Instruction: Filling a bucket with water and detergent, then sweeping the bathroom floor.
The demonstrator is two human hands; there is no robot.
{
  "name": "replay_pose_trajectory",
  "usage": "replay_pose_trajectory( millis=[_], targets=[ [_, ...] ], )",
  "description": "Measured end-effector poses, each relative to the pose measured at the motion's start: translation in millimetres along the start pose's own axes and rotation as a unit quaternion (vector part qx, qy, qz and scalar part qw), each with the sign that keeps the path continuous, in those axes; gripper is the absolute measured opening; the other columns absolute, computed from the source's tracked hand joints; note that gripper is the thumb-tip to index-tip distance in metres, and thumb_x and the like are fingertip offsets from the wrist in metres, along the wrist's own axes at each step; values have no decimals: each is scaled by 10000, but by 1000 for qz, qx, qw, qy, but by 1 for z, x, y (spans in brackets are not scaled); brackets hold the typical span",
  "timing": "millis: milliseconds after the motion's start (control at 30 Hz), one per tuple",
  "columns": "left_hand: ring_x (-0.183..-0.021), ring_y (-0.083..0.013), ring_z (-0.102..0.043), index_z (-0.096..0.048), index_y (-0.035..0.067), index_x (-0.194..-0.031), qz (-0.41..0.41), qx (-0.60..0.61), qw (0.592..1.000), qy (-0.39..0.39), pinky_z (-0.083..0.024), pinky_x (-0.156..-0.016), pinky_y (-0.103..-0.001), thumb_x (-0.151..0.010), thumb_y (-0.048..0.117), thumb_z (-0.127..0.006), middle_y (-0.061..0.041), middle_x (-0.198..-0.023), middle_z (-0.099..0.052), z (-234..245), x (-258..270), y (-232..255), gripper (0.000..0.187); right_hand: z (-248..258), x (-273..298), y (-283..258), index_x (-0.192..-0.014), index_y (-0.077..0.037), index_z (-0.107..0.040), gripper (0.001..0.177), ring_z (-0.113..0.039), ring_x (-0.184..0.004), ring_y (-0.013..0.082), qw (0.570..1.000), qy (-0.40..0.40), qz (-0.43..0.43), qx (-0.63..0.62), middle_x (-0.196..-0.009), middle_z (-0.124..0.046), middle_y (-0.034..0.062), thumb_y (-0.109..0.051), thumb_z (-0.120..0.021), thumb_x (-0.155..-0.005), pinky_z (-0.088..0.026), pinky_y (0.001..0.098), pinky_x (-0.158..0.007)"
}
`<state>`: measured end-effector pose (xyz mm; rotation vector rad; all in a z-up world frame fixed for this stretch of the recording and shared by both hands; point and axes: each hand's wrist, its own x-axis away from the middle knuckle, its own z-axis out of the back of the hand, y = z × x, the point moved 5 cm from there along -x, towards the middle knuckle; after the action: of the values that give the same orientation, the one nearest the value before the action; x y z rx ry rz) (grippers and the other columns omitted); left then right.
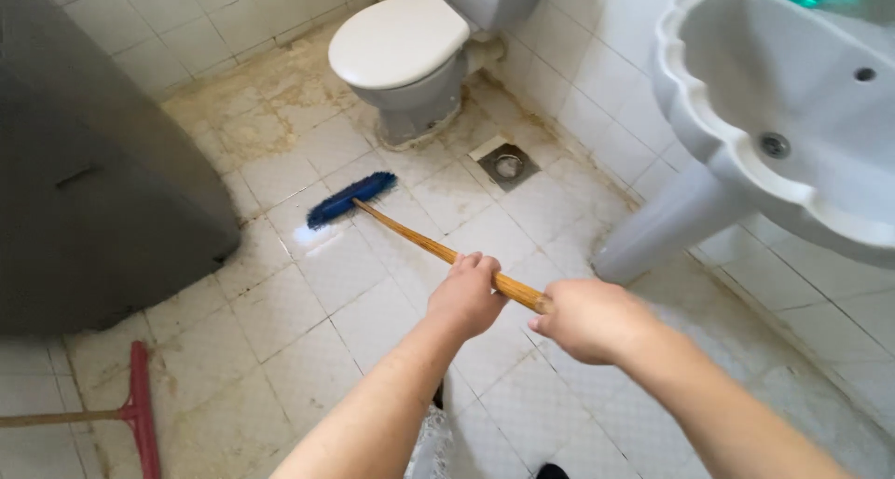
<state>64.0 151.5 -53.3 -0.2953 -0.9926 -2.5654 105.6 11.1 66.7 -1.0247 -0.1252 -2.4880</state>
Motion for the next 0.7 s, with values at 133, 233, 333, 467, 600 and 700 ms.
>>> replay_pose_trajectory(
  millis=[133,233,333,467,600,700],
  targets=[
    [-1503,-366,-329,-561,142,-1339,0,-32,999,-16,-362,-1190,-431,-874,286,-724,-124,-1547,-457,30,-32,-52,513,5,-43,-55,-1023,-127,-730,380,-695,-944,334,999,22,33,33,-943,-718,108,-490,-672,-927,-545,472,-867],
    [-1501,-374,-297,-496,145,-1415,28,-51,997,-41,-348,-1182,-432,-886,357,-723,-192,-1627,-294,61,-44,-81,614,7,-69,-93,-1064,-122,-688,346,-689,-963,329,999,10,27,-21,-967,-718,104,-444,-658,-940,-548,498,-857],
    [-1518,-347,-267,-418,187,-1486,70,-60,993,-80,-330,-1192,-416,-876,426,-716,-162,-1645,-255,86,-48,-105,720,7,-96,-125,-1041,-108,-680,325,-695,-858,290,997,-11,40,-72,-938,-746,122,-418,-683,-943,-545,456,-765],
    [-1533,-347,-265,-393,187,-1528,54,-109,989,-82,-322,-1210,-408,-903,428,-697,-174,-1656,-260,95,-64,-130,736,-5,-124,-146,-1000,-67,-622,226,-603,-564,225,964,-96,25,-247,-817,-698,88,-287,-657,-963,-488,393,-492],
    [-1531,-367,-247,-379,194,-1538,57,-106,988,-94,-307,-1215,-413,-920,423,-685,-175,-1662,-236,96,-64,-143,727,-17,-131,-155,-1026,-74,-555,211,-510,-490,168,940,-131,19,-314,-685,-602,29,-267,-630,-987,-440,377,-444],
    [-1540,-363,-244,-396,199,-1529,41,-122,987,-96,-303,-1219,-413,-917,434,-697,-185,-1668,-227,93,-61,-133,721,-15,-121,-148,-1029,-45,-553,262,-500,-450,229,964,-108,17,-241,-617,-554,88,-304,-588,-1011,-450,408,-434]
  ],
)
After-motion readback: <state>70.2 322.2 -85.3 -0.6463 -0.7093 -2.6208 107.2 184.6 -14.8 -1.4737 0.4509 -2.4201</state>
